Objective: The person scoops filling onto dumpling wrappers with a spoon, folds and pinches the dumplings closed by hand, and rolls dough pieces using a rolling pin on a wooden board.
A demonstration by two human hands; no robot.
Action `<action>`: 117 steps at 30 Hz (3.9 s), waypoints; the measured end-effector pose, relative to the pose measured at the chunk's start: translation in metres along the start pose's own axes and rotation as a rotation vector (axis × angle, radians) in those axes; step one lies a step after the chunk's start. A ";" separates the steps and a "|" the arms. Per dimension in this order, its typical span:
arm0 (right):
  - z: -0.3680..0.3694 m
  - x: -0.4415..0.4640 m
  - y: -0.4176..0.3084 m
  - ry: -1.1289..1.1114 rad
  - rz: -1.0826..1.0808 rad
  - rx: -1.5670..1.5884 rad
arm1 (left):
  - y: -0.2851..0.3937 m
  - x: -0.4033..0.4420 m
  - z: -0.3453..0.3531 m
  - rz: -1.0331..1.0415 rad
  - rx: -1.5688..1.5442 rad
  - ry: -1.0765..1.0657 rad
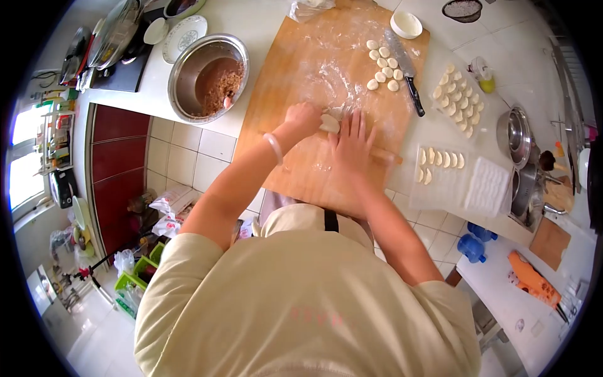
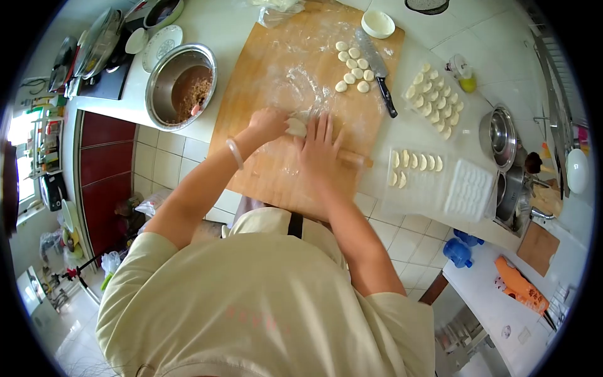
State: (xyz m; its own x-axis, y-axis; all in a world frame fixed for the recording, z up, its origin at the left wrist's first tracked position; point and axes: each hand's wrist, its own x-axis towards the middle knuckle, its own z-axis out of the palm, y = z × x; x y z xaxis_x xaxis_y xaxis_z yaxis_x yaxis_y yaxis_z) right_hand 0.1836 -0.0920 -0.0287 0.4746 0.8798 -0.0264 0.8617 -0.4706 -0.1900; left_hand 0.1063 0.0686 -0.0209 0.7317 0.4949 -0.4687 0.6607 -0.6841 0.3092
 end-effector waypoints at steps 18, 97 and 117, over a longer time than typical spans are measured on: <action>0.014 0.004 0.002 0.025 -0.011 -0.017 | -0.013 0.008 0.016 -0.039 -0.068 0.080; 0.016 -0.056 0.001 0.044 0.000 0.083 | -0.001 0.012 0.012 0.154 -0.121 0.024; 0.024 0.017 0.006 0.120 -0.009 -0.104 | 0.027 0.003 -0.019 0.035 0.099 -0.096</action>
State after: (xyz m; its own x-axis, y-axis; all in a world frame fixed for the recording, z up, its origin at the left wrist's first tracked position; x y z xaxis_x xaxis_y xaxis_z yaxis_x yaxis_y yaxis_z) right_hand 0.1922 -0.0786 -0.0537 0.4794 0.8727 0.0931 0.8770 -0.4725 -0.0872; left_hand 0.1298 0.0613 0.0014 0.7315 0.4196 -0.5375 0.6119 -0.7517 0.2459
